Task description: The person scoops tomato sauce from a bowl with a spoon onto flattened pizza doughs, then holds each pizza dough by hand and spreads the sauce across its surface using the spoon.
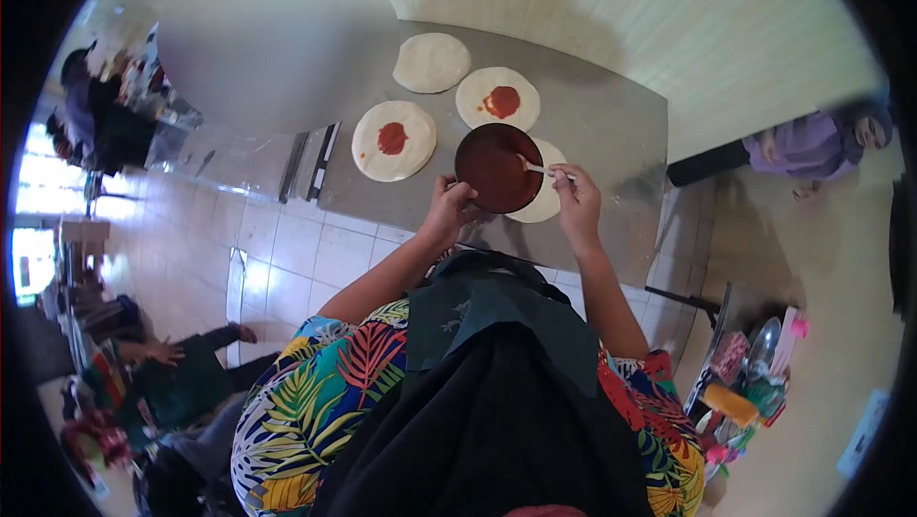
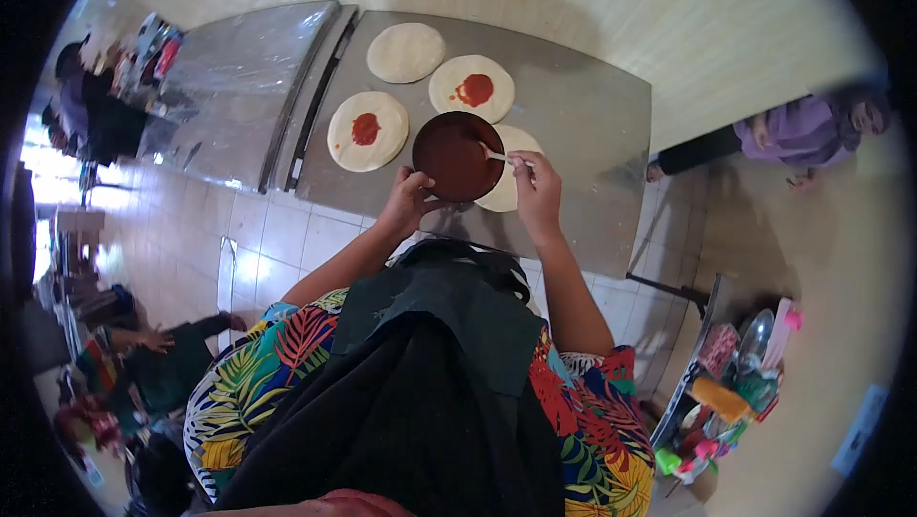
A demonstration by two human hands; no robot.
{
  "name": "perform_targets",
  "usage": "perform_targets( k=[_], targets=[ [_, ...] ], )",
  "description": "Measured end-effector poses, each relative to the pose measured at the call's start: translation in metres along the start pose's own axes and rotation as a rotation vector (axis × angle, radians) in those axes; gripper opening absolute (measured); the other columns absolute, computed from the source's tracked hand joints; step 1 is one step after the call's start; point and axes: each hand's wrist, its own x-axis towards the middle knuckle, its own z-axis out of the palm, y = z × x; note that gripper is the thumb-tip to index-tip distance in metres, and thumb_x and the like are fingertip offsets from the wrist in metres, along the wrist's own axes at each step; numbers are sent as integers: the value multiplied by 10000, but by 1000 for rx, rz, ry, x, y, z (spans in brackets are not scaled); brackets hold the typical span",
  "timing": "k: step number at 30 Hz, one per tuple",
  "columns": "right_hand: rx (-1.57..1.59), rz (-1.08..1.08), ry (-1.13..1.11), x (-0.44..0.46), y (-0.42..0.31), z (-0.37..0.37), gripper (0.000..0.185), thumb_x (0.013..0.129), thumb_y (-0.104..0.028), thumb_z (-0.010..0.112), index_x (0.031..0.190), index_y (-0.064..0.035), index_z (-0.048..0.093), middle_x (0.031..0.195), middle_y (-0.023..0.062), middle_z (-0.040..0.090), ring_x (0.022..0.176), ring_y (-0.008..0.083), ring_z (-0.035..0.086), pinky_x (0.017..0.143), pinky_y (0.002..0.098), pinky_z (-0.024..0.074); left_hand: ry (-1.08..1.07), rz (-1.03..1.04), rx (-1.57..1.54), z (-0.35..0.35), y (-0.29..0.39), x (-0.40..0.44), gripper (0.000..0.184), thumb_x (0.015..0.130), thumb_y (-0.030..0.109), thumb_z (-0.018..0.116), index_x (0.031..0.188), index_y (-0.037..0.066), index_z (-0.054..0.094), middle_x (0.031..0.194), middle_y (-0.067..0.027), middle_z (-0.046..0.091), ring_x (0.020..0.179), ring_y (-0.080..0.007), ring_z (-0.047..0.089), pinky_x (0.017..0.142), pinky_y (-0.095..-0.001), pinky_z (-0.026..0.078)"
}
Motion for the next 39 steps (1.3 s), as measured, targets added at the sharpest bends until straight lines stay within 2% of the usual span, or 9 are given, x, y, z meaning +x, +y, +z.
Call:
perform_targets(
  k=[4,7,23,29,31,32,34,38,39],
  targets=[
    [315,279,167,-31,16,12,189,934,-146,580,989,12,667,816,46,651,680,91,588,605,226,485,-21,-72,67,3,-1,14,548,763,74,554,1216,42,247,1071,-131,446,999,-251,540,797,-506,547],
    [391,338,299,-43,15,11,189,933,-145,579,988,13,667,831,54,652,695,98,588,611,231,485,-25,-98,100,10,-5,17,422,775,117,556,1126,89,322,1004,-81,459,968,-240,528,832,-532,492],
    [740,539,549,-41,24,-3,186,925,-172,593,1001,-14,655,875,48,644,706,101,583,617,235,486,-33,-171,70,-3,-12,38,385,760,96,556,1073,85,332,1061,-91,445,1020,-268,525,882,-574,483],
    [516,337,538,-32,49,5,183,927,-180,597,961,-12,664,896,38,650,729,113,601,622,246,485,70,-93,73,-41,-7,38,386,761,77,546,1077,84,325,1081,-100,452,1020,-273,533,902,-587,480],
    [131,54,447,-31,59,14,151,923,-150,593,964,-20,658,916,44,659,746,147,615,649,268,489,83,-58,84,-50,-6,34,396,761,79,547,1086,91,321,1099,-100,450,1016,-273,537,899,-586,480],
    [137,59,445,-31,64,14,151,923,-150,593,964,-20,658,916,44,659,746,147,615,649,268,489,90,-57,87,-53,-6,32,396,761,79,547,1086,91,321,1099,-100,450,1016,-273,537,899,-586,480],
    [-549,-313,234,-29,69,13,111,911,-114,591,958,-36,655,927,55,661,754,176,620,674,285,492,106,-59,93,-57,-4,30,416,757,84,549,1101,101,316,1127,-104,449,1020,-276,537,896,-578,482],
    [-564,-263,231,-32,76,18,104,898,-102,598,967,-46,653,930,68,661,745,185,619,690,292,491,93,-55,102,-55,-2,27,429,753,88,552,1107,106,311,1148,-110,446,1023,-281,537,895,-577,478],
    [-350,-49,314,-32,76,19,109,902,-109,596,970,-46,653,929,68,662,744,185,619,688,290,491,86,-59,100,-54,-2,26,423,751,90,554,1097,105,312,1153,-115,446,1026,-283,536,894,-576,477]
  ],
)
